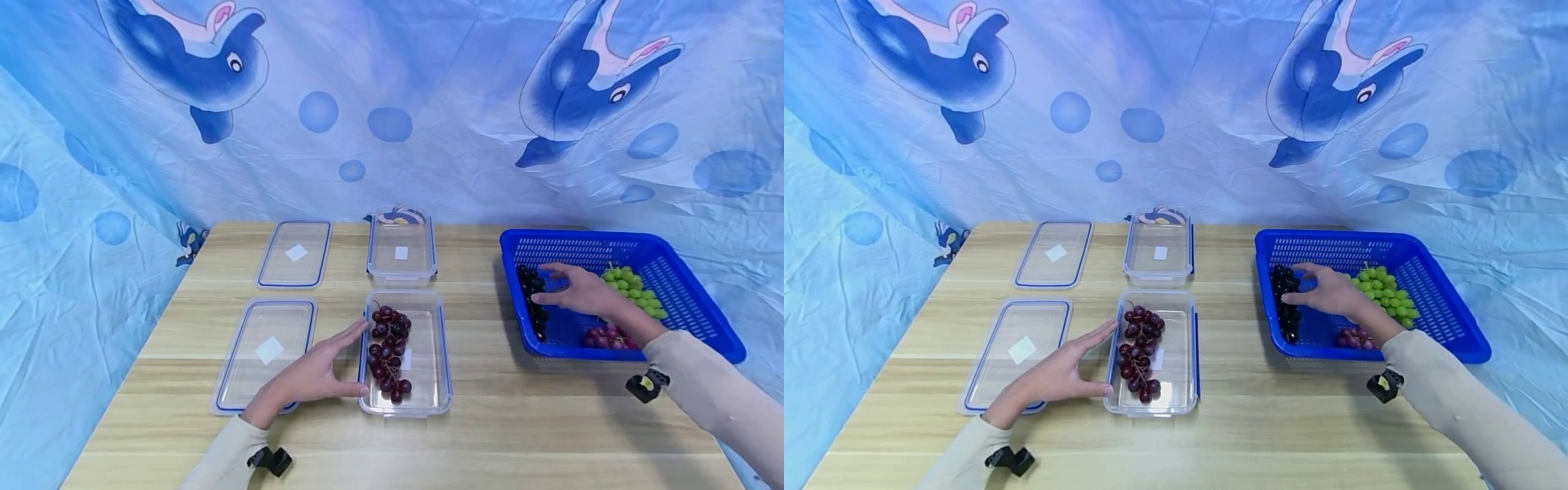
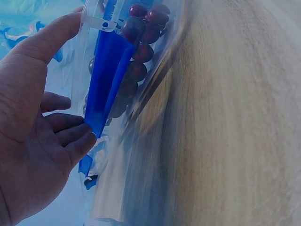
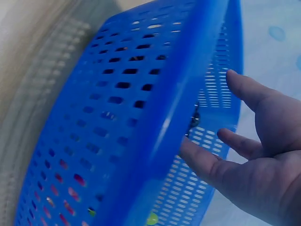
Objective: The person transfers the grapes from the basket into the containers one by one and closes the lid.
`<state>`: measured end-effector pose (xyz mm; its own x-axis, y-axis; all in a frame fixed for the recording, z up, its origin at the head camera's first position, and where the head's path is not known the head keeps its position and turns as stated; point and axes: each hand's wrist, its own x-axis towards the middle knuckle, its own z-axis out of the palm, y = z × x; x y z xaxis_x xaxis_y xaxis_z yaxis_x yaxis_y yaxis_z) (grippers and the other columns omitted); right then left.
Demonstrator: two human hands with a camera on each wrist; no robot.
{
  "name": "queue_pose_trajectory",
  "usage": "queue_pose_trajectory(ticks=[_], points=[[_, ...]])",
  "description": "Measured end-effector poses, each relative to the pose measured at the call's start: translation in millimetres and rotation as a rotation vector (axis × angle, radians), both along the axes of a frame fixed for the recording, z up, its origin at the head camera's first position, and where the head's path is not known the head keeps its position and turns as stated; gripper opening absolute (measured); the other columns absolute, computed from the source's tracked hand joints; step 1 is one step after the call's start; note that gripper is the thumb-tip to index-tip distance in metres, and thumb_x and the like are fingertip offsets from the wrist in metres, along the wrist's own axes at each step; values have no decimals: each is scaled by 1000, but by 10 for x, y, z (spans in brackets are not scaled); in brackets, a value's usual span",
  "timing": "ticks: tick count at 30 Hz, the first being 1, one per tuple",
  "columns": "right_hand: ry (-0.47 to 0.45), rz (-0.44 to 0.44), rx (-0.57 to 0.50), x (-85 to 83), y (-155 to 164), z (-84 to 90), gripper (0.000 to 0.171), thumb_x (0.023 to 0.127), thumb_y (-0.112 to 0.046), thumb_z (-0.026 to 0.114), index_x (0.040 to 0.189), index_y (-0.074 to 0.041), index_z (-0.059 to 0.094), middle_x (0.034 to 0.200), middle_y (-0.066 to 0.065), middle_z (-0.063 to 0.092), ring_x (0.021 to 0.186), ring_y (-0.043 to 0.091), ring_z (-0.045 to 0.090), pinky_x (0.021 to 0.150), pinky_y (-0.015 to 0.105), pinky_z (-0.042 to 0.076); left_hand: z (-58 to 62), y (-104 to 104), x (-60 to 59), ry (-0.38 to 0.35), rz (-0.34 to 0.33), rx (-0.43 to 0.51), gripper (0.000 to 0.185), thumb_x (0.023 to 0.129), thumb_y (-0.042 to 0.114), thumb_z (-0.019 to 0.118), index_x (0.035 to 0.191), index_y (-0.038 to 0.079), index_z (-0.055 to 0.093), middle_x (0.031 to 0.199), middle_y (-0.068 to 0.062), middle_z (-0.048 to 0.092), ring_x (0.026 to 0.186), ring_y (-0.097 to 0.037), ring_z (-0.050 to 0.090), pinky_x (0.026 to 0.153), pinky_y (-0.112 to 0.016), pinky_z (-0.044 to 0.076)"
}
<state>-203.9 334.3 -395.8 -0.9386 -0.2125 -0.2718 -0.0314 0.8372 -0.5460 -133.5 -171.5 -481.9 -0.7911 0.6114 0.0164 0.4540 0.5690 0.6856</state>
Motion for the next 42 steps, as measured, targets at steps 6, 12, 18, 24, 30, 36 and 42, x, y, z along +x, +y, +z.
queue_pose_trajectory(ticks=[6,12,18,24,30,36,42], points=[[-10,43,18,-21,-6,-119,87,93,-43,75,155,3,34,148,41,40,132,58,45,95,65,53,5,-3,-4,-1,2,5,117,76,62,82,164,13,22,169,-11,20,152,-35,27,122,-54,26],[3,66,-29,-44,31,-234,83,92,-35,78,153,4,36,148,43,37,120,55,58,91,59,58,-7,-5,-9,2,-5,10,116,76,60,83,164,12,22,169,-12,19,152,-36,26,123,-53,26],[26,49,-73,-109,75,-318,75,91,-30,80,148,2,44,144,38,45,120,54,56,86,54,60,9,-7,-3,6,-1,7,116,76,60,83,164,13,22,169,-11,20,152,-36,27,122,-54,26],[3,23,-142,-145,123,-396,74,88,-28,82,145,1,44,138,34,48,118,49,53,79,43,60,13,-2,-1,3,-3,7,116,76,56,85,164,13,22,169,-12,19,152,-36,26,122,-53,25],[-30,14,-175,-159,121,-451,78,86,-24,85,144,1,40,132,30,48,114,43,51,74,34,53,-2,-7,2,16,-5,3,116,76,59,83,164,13,22,169,-12,20,152,-36,27,122,-53,26],[13,-12,-122,-168,66,-466,71,83,-22,86,137,-2,45,131,28,53,112,41,55,73,33,50,18,-5,7,4,-1,2,116,76,55,85,164,13,22,169,-12,19,152,-36,27,122,-54,26],[29,-42,-61,-184,30,-461,62,82,-14,83,133,-4,49,116,23,60,99,35,58,67,32,46,19,1,1,6,-3,-13,116,77,61,82,163,12,22,169,-11,19,152,-34,26,122,-53,26]])
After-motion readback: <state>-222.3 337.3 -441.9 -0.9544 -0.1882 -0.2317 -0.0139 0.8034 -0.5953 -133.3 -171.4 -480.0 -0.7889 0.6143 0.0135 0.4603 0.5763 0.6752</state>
